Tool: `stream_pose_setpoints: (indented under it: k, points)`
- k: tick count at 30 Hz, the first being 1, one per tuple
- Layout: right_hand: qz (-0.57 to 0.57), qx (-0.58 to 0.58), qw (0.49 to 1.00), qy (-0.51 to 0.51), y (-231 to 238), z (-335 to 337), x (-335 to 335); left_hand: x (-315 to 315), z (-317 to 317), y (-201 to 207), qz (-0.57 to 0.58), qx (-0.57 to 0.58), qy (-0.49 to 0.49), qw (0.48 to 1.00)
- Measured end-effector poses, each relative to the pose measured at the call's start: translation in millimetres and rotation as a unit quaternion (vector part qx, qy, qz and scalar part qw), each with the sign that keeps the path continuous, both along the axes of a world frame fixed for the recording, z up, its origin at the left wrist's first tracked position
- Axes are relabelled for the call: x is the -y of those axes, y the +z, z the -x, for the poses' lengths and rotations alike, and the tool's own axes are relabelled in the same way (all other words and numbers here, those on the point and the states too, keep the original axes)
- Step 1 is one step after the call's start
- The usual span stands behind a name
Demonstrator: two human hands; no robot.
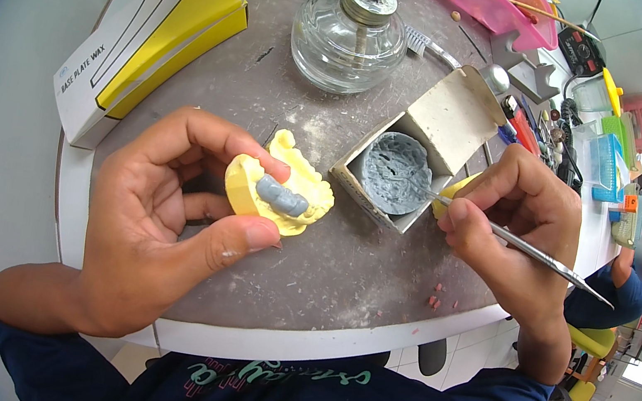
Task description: The person uses a metal dental instrument to shape and smooth a grey wax material on a yellow dental cast. They repeatedly scoop small amounts of wax from a container and apply it to the cast, refining the contours of the wax structure.
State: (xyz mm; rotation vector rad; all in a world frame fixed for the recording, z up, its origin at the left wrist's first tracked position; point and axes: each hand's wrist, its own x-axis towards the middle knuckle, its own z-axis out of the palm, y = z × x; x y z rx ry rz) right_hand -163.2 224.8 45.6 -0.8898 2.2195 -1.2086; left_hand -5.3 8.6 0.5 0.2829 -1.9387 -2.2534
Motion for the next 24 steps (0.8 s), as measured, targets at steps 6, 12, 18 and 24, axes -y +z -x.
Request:
stream_pose_setpoints:
  k: [6, 12, 18, 24]
  points:
    - [-0.023, -0.016, 1.000, 0.011, 3.6, -1.0, 2.8, -0.3, -0.1, 0.5, 0.003, 0.003, -0.001, 1.000]
    - [-0.008, -0.001, 1.000, 0.013, 1.5, 0.6, 3.7, -0.1, -0.1, 2.4, -0.006, 0.012, 0.003, 1.000]
    - [0.104, -0.012, 0.995, 0.000, -2.4, -5.6, -2.4, 0.7, -1.4, 4.1, -0.010, 0.011, -0.002, 1.000]
    - [0.226, -0.126, 0.966, 0.008, 2.2, 5.4, 17.4, -0.7, 0.1, 10.4, -0.043, 0.008, 0.000, 0.999]
